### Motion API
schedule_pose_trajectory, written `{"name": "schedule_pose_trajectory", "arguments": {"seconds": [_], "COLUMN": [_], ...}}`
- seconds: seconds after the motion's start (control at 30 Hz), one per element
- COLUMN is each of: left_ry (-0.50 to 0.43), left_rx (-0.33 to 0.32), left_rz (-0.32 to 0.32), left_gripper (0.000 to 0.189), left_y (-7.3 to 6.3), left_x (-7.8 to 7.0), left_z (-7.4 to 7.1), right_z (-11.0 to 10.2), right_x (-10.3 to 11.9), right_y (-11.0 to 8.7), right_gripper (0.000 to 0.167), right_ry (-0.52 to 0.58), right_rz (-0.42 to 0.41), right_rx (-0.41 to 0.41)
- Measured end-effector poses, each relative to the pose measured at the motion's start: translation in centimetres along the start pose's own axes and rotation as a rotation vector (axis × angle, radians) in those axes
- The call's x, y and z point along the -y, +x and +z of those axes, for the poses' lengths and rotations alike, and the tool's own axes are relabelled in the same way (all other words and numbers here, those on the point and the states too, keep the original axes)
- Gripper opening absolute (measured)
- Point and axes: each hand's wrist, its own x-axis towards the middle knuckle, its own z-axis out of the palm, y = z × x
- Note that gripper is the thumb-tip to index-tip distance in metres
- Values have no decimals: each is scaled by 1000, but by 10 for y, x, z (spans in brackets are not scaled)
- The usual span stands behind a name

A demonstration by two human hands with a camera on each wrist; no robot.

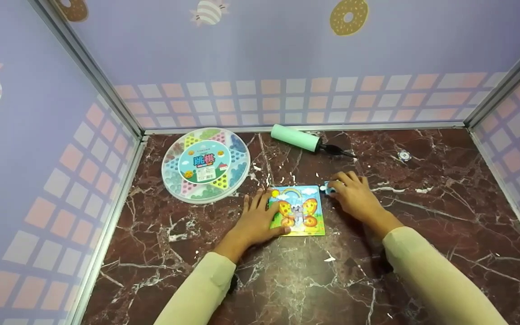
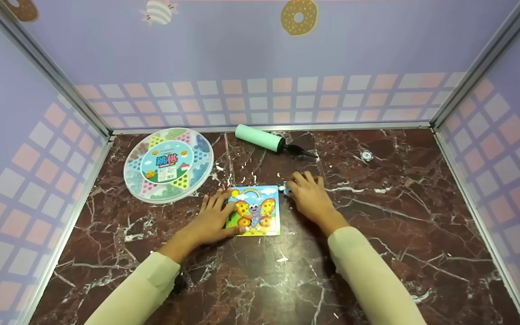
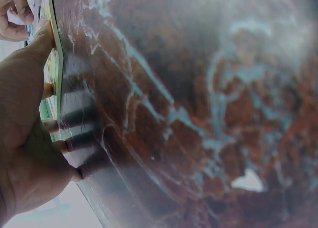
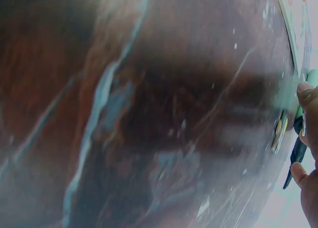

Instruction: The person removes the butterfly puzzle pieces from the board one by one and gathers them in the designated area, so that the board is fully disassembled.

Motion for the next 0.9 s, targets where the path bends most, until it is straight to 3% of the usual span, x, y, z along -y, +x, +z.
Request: {"name": "schedule_pose_trajectory", "arguments": {"seconds": [0.5,0.9], "left_ry": [4,4], "left_rx": [0,17], "left_rz": [6,-3], "left_gripper": [83,82], "left_y": [1,0], "left_x": [2,0], "left_z": [1,0], "right_z": [-9,-17], "right_x": [-34,-49], "right_y": [-18,-33], "right_gripper": [27,31], "right_ry": [-3,-30], "right_rz": [72,120], "right_rx": [4,27]}}
